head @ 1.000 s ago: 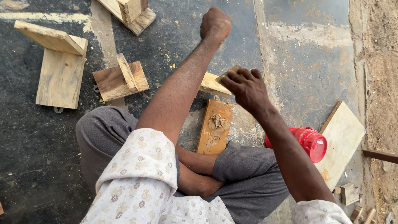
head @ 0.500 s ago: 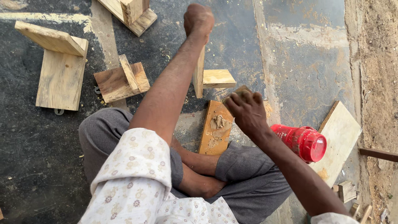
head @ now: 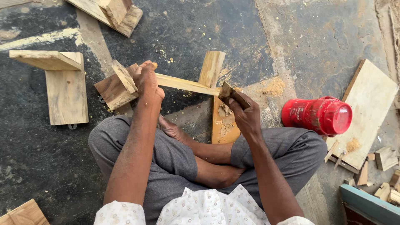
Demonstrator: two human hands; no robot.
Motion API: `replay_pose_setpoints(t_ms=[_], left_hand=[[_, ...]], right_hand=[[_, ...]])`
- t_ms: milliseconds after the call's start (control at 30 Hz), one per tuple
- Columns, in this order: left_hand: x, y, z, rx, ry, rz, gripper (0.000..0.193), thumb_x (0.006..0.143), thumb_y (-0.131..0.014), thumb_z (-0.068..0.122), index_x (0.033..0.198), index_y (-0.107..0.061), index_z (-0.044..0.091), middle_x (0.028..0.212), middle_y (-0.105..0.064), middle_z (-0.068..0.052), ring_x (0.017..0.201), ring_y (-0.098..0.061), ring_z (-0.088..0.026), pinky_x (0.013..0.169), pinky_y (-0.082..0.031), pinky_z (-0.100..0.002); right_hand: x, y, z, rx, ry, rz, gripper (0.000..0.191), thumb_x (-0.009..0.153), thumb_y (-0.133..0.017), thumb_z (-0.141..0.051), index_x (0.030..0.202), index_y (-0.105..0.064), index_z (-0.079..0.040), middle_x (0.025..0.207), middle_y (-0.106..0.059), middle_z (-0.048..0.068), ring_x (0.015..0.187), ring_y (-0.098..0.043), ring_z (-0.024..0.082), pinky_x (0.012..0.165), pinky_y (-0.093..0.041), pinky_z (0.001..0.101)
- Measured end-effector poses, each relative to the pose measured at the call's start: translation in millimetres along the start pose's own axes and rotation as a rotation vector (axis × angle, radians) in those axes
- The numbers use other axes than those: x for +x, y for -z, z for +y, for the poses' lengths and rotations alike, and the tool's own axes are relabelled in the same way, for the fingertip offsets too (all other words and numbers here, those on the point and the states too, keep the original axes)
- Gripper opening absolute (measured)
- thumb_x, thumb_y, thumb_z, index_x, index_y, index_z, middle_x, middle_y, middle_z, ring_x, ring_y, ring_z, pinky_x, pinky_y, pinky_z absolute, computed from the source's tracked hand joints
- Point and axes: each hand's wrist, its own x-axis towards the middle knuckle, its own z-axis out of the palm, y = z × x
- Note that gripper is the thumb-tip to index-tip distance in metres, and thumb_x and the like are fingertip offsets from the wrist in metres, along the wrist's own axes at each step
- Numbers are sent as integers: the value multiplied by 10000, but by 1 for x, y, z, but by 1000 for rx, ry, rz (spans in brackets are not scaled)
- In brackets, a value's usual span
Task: The person sits cross-legged on the floor sanding small wooden bracket-shaped pieces with a sanding block, rubbing the surfaces and edges of each piece. Sanded pieces are placed aside and stacked with other finished pieces near a yellow wall.
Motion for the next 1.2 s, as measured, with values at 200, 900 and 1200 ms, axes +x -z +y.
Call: replay_pose_setpoints(t_ms=[200,900,1200], left_hand=[[-13,-11,-9,-43,-96,17,382,807,-456,-60,1114,-679,-18,829,-612,-63,685,-578,-120,645,-530,-262],[-18,-17,3,-101,-51,78,384,838,-408,-71,1117,-663,-6,901,-629,-92,761,-602,-152,723,-571,-294],[-16,-22,-3,-67,-100,124,381,797,-418,-59,1105,-635,-2,988,-660,-111,838,-641,-182,767,-573,-316]], right_hand=[[15,-5,-6,-653,272,-36,354,947,-661,-67,1296,-720,-71,1067,-780,144,864,-717,185,808,-589,326],[33,-35,-17,-1040,617,-213,388,942,-589,14,1307,-680,-82,1218,-764,100,855,-647,189,819,-523,322],[28,-35,-16,-1005,575,-201,322,1009,-610,-25,1318,-676,-90,1124,-770,86,846,-629,183,805,-536,331]])
